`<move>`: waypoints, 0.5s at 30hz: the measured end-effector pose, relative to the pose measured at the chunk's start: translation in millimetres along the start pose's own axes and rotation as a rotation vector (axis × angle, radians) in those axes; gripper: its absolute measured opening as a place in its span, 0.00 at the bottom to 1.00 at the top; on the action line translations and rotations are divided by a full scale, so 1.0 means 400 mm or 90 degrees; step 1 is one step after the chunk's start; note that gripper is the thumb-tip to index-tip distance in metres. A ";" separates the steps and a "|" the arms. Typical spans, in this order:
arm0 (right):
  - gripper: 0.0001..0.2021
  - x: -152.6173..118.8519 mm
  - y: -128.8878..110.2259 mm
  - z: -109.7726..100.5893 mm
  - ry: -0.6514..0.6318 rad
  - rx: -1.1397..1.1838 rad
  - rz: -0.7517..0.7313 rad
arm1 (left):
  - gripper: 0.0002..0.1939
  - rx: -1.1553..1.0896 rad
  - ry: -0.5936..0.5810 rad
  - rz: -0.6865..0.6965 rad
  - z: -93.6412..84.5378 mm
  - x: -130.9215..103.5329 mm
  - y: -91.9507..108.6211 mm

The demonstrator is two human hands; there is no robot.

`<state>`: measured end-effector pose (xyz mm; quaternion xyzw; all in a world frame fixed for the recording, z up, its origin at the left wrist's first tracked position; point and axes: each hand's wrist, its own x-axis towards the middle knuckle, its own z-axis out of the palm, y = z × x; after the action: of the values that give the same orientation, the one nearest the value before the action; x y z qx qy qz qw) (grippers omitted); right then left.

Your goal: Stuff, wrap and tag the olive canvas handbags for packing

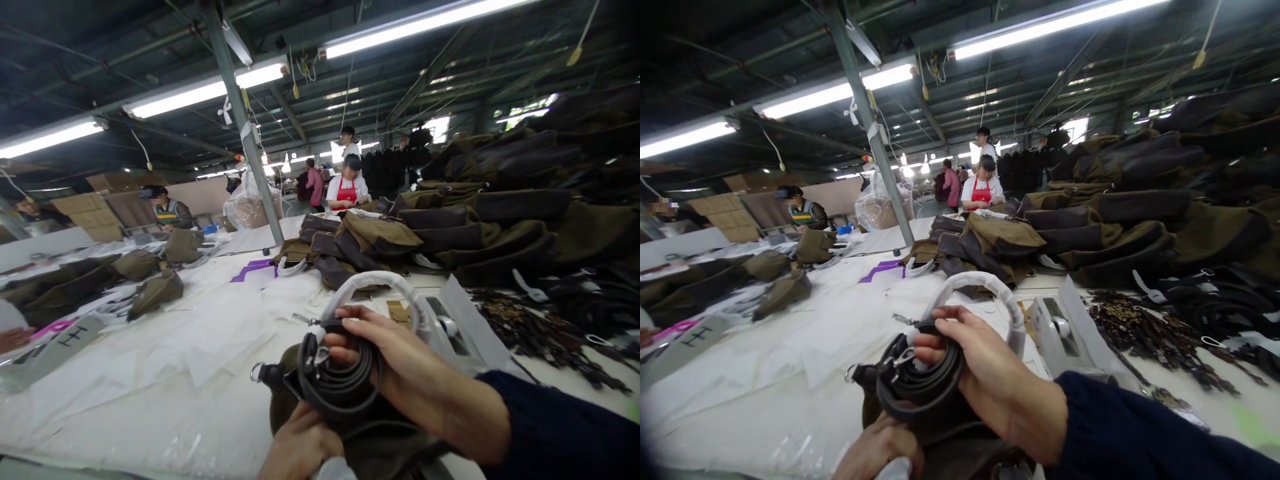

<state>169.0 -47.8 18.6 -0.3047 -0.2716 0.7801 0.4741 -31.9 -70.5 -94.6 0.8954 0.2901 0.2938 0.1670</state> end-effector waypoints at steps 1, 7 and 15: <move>0.15 -0.006 0.019 0.020 -0.004 0.045 -0.031 | 0.19 -0.016 0.008 -0.012 0.008 -0.006 -0.005; 0.29 -0.018 0.073 0.090 -0.085 0.085 -0.031 | 0.19 -0.017 0.004 -0.031 0.035 -0.009 -0.011; 0.10 0.013 0.023 -0.026 -0.242 -0.691 -0.086 | 0.25 0.087 -0.021 0.078 0.009 -0.006 0.022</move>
<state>169.4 -45.3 4.0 -0.3407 -0.7321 0.5383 0.2411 -27.5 -79.3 -94.3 0.9255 0.2515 0.2679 0.0922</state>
